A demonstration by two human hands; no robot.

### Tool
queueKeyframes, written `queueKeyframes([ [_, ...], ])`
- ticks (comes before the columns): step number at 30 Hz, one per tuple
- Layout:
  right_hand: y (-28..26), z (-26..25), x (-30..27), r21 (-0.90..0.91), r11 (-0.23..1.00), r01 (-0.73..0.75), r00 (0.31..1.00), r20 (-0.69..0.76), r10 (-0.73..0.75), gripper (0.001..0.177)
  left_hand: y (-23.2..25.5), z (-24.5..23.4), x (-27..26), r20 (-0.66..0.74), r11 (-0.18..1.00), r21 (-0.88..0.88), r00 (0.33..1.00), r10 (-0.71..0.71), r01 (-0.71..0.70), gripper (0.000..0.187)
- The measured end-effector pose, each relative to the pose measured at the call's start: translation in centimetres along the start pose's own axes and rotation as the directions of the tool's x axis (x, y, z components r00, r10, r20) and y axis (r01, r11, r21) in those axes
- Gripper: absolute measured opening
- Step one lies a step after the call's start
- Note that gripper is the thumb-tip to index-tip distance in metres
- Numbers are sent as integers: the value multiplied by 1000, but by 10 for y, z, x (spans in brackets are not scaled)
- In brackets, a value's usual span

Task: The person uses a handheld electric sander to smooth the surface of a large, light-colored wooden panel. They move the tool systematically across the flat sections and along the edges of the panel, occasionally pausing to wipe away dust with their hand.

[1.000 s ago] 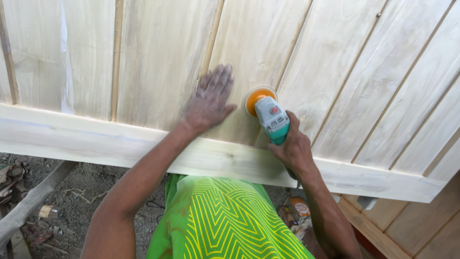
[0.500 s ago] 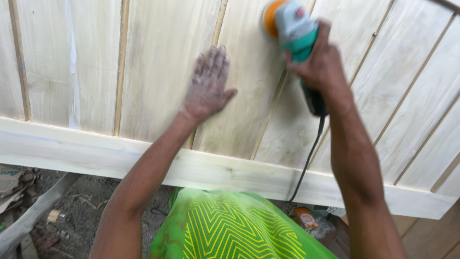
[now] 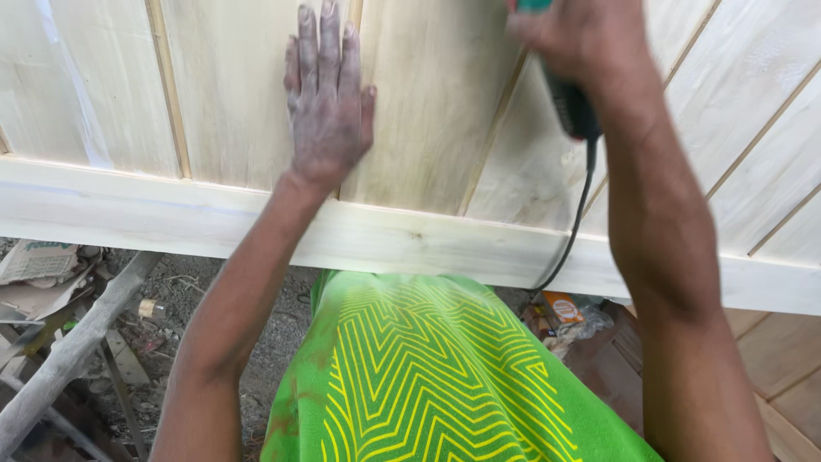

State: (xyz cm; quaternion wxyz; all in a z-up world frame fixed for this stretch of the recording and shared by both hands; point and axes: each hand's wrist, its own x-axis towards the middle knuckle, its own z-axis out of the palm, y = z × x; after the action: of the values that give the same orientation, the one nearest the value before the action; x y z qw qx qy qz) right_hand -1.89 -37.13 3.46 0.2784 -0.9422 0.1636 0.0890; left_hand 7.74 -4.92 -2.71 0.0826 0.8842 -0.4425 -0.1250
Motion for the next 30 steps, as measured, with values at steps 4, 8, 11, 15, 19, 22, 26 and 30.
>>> queueKeyframes([
  [4,-29,14,-54,19,996,-89,996,22,88,90,73,-20,-49,218,530,-796,955,-199,292,48],
  [8,-55,33,-112,20,980,-198,975,108,194,98,145,-19,-77,627,-229,-751,778,44,619,60],
  [11,-68,49,-147,67,965,-253,959,149,241,103,170,-10,-83,615,-534,-609,774,148,586,66],
  [15,-74,64,-194,120,971,-208,975,110,195,91,182,-1,-97,715,-559,-497,678,168,664,68],
  [19,-76,70,-221,140,965,-220,970,140,201,90,190,5,-111,726,-530,-475,654,215,702,69],
  [22,-67,67,-219,145,970,-196,978,105,181,90,196,8,-104,719,-522,-466,650,248,714,70],
  [26,-52,53,-203,129,962,-240,969,92,230,91,204,8,-69,674,-483,-564,711,198,669,75],
  [30,-38,34,-171,117,967,-225,974,65,219,92,214,-6,-27,627,-532,-614,770,119,582,80],
])
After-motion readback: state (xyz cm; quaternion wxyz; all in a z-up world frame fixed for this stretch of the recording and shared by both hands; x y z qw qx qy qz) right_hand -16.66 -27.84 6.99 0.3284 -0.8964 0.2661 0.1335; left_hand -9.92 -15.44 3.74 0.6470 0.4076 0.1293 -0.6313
